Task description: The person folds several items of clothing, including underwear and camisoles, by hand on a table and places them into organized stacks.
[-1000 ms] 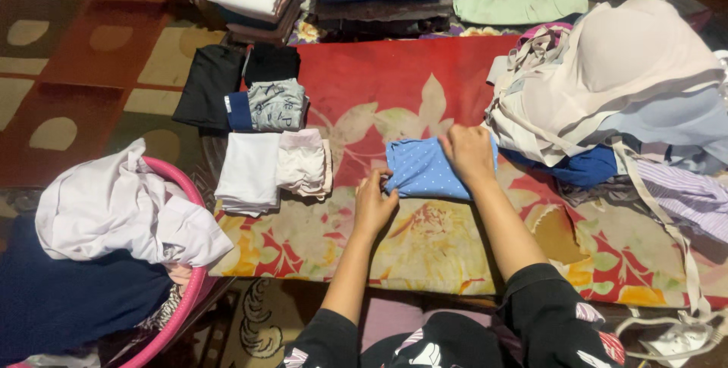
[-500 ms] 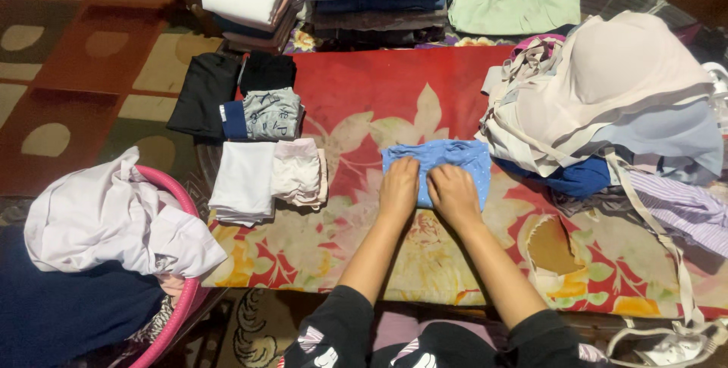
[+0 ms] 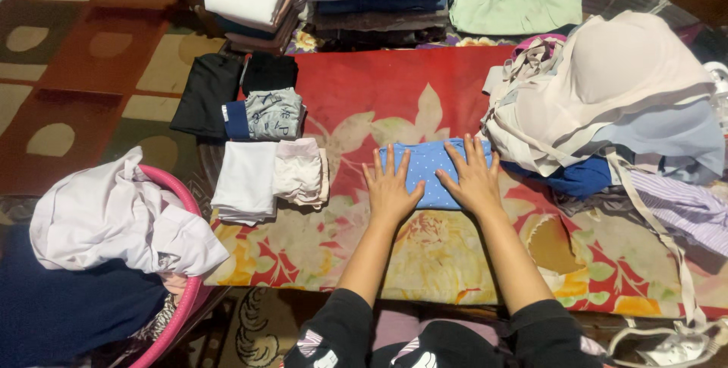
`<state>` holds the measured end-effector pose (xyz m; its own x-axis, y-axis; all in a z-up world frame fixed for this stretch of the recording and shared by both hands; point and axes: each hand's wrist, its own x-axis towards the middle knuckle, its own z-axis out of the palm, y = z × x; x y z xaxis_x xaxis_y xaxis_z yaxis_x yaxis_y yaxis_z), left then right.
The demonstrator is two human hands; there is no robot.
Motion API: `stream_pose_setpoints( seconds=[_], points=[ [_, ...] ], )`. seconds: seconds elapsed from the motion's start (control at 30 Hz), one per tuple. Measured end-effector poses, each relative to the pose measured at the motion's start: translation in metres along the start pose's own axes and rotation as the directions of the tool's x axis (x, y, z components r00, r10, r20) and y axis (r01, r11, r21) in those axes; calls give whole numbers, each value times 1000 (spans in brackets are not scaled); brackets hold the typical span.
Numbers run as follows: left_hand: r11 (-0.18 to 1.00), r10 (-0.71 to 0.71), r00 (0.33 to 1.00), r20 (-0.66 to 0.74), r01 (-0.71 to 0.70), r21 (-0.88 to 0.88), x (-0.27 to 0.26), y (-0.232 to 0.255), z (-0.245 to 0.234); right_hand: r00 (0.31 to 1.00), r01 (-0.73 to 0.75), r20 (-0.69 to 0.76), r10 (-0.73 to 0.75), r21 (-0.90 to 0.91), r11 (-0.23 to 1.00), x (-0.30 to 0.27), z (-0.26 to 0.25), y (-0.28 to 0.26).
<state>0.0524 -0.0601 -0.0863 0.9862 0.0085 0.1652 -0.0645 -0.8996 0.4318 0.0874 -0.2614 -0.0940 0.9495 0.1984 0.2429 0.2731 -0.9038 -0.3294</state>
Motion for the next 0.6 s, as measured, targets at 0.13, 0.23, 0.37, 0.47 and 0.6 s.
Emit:
stream_pose_setpoints(
  seconds=[0.13, 0.23, 0.37, 0.47, 0.6],
  points=[
    [950, 299, 948, -112, -307, -60, -24, -7, 4, 976, 214, -46, -212, 27, 977, -31, -20, -9],
    [888, 437, 899, 5, -431, -161, -39, -5, 6, 953, 296, 49, -301, 76, 952, -55, -36, -19],
    [941, 324, 943, 81, -330, 78, -36, 12, 26, 966, 234, 151, -211, -150, 961, -49, -43, -33],
    [846, 246, 969, -41, -193, 497, -15, 26, 42, 968, 107, 246, -57, -196, 975, -32, -37, -37],
    [972, 60, 988, 146, -92, 218, -7, 33, 31, 978, 96, 195, -67, -147, 984, -32, -17, -25]
  ],
)
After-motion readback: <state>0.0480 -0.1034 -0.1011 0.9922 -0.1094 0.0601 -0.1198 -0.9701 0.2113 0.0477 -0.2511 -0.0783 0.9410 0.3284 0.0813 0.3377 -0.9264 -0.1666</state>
